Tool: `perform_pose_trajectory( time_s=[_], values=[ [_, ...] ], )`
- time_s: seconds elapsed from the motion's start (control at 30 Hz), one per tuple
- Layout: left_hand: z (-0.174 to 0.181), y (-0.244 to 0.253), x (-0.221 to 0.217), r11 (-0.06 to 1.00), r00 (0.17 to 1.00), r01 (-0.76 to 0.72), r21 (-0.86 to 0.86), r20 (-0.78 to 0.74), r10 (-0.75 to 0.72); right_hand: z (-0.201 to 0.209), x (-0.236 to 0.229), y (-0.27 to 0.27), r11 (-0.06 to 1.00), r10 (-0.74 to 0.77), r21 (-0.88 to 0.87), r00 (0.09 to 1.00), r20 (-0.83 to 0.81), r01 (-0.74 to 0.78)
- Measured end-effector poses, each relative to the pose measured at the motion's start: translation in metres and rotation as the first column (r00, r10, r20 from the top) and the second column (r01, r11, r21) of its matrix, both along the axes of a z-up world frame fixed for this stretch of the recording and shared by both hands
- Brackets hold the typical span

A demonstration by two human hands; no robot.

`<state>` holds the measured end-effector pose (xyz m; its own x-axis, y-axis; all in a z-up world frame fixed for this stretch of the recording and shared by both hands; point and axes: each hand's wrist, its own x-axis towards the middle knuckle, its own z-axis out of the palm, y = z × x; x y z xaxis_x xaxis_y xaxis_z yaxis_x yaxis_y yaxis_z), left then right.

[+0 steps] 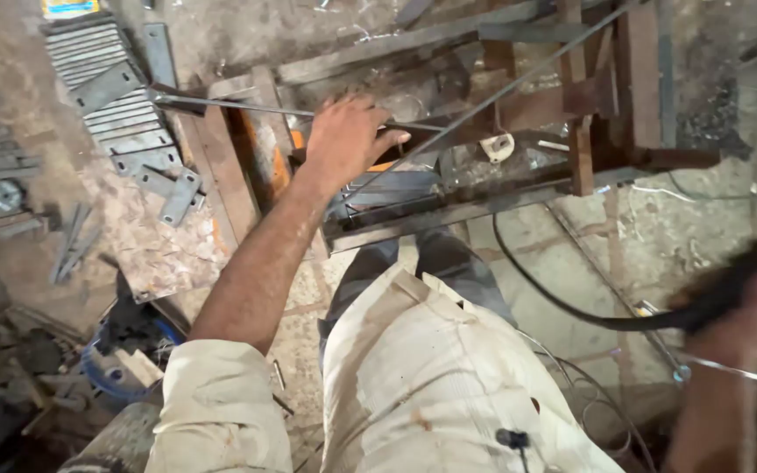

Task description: Welding metal rods together to create a frame structure in a workshop.

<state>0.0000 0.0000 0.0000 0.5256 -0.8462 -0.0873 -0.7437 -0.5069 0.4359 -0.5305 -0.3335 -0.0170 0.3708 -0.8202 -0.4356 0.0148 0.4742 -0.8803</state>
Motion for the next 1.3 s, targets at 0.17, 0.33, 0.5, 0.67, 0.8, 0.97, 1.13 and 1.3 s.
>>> perform_pose_trajectory(
  time_s=[0.17,0.33,0.5,0.67,0.8,0.97,1.13,1.3],
  values=[
    [-0.005,-0.001,-0.001,0.999,1.0,0.001,-0.032,-0.003,-0.001,0.091,0.137,0.111,0.867,0.362,-0.166,0.822,-0.44,-0.471],
    [-0.007,-0.001,-0.001,0.998,1.0,-0.001,-0.069,0.011,0.001,0.142,0.214,0.14,0.541,0.429,-0.108,0.384,-0.817,-0.834],
    [-0.01,-0.001,-0.001,0.994,1.0,-0.006,-0.111,0.006,0.007,0.156,0.245,0.14,0.453,0.449,0.101,0.129,-0.884,-0.886],
    [-0.017,-0.005,-0.002,0.993,1.0,-0.014,-0.118,0.007,0.015,0.156,0.256,0.137,0.459,0.462,0.155,0.086,-0.883,-0.875],
    [-0.018,-0.006,-0.001,0.993,1.0,-0.011,-0.115,0.026,0.014,0.156,0.261,0.136,0.438,0.473,0.186,0.049,-0.879,-0.879],
    [-0.005,-0.005,-0.002,0.998,0.999,-0.01,-0.061,-0.031,0.008,0.157,0.268,0.145,0.448,0.463,0.209,0.026,-0.886,-0.869],
    [-0.013,-0.008,-0.001,1.0,0.999,-0.005,-0.023,-0.042,0.004,0.148,0.27,0.15,0.434,0.451,0.229,-0.01,-0.893,-0.871],
    [-0.017,-0.009,-0.002,1.0,1.0,0.003,0.003,-0.027,-0.003,0.143,0.263,0.148,0.448,0.461,0.199,0.035,-0.887,-0.872]
  ],
)
